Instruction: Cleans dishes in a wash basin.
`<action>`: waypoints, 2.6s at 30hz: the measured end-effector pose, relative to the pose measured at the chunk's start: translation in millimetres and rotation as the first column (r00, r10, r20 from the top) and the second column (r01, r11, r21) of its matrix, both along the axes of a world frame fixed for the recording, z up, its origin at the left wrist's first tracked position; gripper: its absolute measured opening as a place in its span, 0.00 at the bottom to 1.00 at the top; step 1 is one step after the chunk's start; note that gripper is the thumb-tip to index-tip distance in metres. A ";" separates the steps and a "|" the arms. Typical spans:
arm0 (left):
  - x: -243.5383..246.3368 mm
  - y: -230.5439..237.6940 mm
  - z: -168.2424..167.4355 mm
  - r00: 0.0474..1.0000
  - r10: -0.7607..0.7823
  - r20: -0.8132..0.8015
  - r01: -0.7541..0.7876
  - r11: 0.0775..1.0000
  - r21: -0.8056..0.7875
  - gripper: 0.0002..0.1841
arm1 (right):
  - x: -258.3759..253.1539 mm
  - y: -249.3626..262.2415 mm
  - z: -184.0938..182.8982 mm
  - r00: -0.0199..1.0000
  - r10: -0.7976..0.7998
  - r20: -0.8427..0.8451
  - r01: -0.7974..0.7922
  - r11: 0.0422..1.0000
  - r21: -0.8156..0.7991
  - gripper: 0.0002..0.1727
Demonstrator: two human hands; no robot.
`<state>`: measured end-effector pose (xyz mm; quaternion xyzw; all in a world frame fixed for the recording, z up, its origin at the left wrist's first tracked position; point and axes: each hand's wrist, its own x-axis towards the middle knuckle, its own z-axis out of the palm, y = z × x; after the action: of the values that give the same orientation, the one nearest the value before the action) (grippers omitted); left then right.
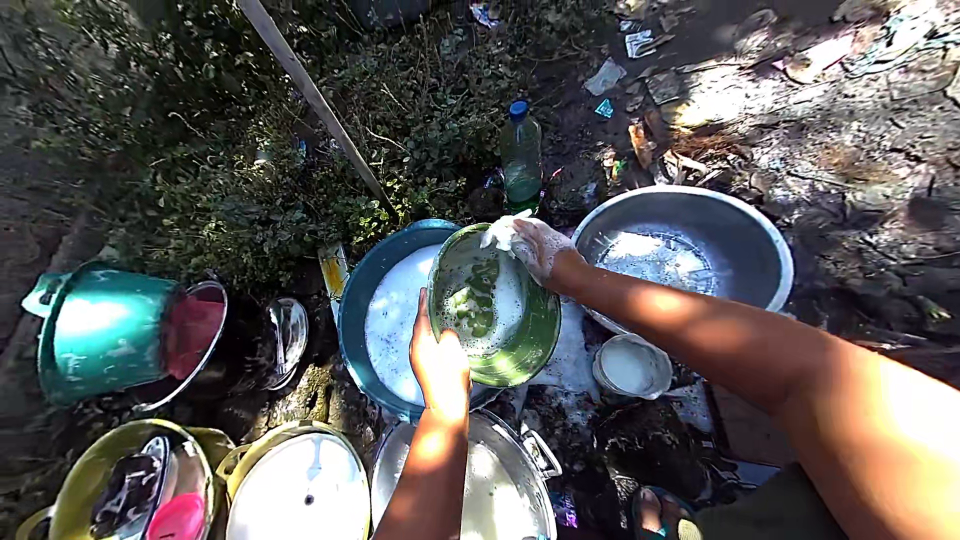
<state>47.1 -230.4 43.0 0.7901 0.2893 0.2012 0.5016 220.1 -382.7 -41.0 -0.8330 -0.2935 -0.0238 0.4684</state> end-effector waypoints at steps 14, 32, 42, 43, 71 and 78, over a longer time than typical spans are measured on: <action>-1.3 -12.8 2.4 0.988 -0.155 0.003 0.149 0.956 0.252 0.36 | -2.6 64.2 70.3 0.966 0.119 0.231 -0.163 0.969 0.185 0.21; 0.7 -10.2 1.2 0.997 -0.069 0.027 0.065 0.989 0.134 0.34 | -87.0 28.5 4.6 0.806 0.416 -0.422 -0.590 0.625 -0.511 0.31; -5.3 -15.8 -6.4 0.994 -0.077 0.084 0.063 0.985 0.158 0.30 | -77.6 37.6 69.9 0.953 0.193 0.233 -0.275 0.875 0.399 0.13; -4.7 -22.7 -6.3 0.989 -0.060 0.132 0.045 0.992 0.120 0.25 | -73.5 45.7 73.2 0.912 0.177 0.371 -0.329 0.856 0.399 0.14; -13.6 -26.0 -15.7 0.935 -0.217 0.281 0.109 0.928 0.356 0.28 | -18.0 33.2 45.4 0.928 0.142 0.345 -0.271 0.891 0.364 0.18; -10.5 -23.4 -16.4 0.958 -0.153 0.241 0.055 0.928 0.369 0.18 | -45.7 49.1 64.1 0.783 0.246 0.571 -0.480 0.823 0.304 0.09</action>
<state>36.6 -253.8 26.6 0.8484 0.1354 0.3273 0.3934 174.4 -333.7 23.1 -0.5961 -0.5520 -0.2137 0.5425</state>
